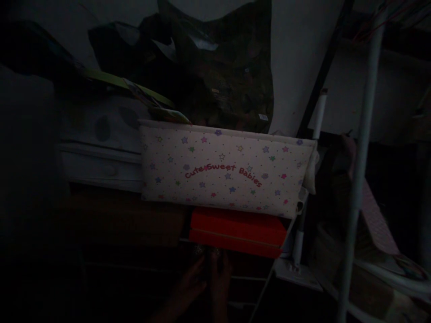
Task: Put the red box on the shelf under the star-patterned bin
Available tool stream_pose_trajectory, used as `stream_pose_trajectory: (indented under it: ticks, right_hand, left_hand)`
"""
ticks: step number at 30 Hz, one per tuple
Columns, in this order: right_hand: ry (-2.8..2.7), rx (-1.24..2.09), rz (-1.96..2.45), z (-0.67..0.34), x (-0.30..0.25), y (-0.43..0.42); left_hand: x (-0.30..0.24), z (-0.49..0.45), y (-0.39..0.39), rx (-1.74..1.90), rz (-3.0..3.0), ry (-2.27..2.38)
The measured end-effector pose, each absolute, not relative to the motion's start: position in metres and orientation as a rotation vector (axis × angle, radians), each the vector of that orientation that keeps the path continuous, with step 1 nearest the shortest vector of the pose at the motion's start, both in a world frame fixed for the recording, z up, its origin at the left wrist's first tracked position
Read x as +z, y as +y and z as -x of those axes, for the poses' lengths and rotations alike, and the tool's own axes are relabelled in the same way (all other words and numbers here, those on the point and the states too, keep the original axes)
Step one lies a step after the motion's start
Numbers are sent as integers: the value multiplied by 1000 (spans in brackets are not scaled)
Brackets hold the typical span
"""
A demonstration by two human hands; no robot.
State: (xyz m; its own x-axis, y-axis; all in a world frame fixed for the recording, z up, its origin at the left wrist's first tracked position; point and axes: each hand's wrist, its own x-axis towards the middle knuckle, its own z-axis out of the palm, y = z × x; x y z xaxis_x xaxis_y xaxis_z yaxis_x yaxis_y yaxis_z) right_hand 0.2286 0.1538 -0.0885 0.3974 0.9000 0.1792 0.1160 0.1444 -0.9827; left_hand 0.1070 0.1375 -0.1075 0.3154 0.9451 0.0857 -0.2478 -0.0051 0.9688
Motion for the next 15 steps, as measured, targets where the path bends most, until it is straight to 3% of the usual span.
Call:
stream_pose_trajectory:
  ticks: [5,11,15]
  right_hand:
    - [-833,662,1356,-226,-77,134]
    - [-722,1301,688,-218,-28,60]
    - [-1030,1066,789,-237,-1,24]
  left_hand:
    - [-72,-72,111,1226,-1106,955]
    - [1,-7,45,1320,-622,630]
    - [41,28,8,1370,-579,237]
